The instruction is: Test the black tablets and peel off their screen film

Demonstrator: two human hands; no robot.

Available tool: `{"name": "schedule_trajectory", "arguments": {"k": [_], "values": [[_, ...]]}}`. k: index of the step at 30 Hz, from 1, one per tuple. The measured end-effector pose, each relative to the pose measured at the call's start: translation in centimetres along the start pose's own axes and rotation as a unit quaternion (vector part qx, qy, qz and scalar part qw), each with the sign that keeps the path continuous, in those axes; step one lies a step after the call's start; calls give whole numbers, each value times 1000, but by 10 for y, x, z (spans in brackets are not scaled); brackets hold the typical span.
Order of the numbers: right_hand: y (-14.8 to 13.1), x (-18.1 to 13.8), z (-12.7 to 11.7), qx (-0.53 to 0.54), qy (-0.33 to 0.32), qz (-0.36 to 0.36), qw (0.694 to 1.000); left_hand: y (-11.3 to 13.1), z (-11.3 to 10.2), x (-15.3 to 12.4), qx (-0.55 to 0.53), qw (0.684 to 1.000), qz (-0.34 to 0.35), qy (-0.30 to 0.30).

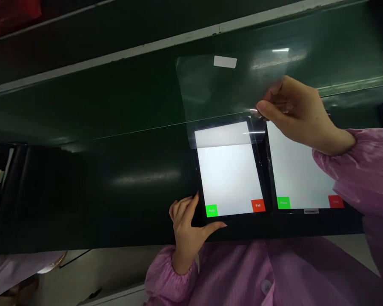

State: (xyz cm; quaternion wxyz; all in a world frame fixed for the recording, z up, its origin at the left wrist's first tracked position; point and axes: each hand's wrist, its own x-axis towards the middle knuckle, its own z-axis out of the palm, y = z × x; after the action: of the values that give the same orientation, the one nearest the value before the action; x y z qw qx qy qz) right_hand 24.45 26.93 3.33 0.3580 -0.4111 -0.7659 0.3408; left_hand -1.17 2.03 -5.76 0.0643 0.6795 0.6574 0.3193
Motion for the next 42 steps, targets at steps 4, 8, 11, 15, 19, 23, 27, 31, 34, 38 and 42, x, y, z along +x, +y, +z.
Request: {"name": "schedule_trajectory", "arguments": {"k": [4,8,11,15,19,23,27,31,34,38,42], "values": [[-11,-25,3,-24,21,-30,999,-2,4,0,-3,1000,8,16],[-27,-58,7,-16,-17,2,1000,1,0,1,6,1000,-17,-10],[-42,-92,0,12,-198,50,979,5,-10,0,-29,996,-67,-49],[-47,-141,-18,-36,-258,-39,965,7,-19,-5,-78,997,26,3],[-37,-181,-26,-283,-116,-159,939,5,-21,-8,9,991,129,23],[-33,-199,-30,-320,-85,-121,936,-5,-28,4,2,994,107,33],[-28,-193,-33,-339,-32,-65,938,-21,-30,29,-7,996,87,-2],[-21,-183,-30,-343,-23,-88,935,-24,-27,45,27,992,121,-39],[-16,-183,-26,-325,-15,-117,938,-16,-30,45,38,985,162,-45],[-8,-189,-26,-349,-36,-115,929,-3,-34,43,37,981,184,-52],[-7,-199,-39,-313,-8,-58,948,-2,-33,38,71,977,187,-70]]}}
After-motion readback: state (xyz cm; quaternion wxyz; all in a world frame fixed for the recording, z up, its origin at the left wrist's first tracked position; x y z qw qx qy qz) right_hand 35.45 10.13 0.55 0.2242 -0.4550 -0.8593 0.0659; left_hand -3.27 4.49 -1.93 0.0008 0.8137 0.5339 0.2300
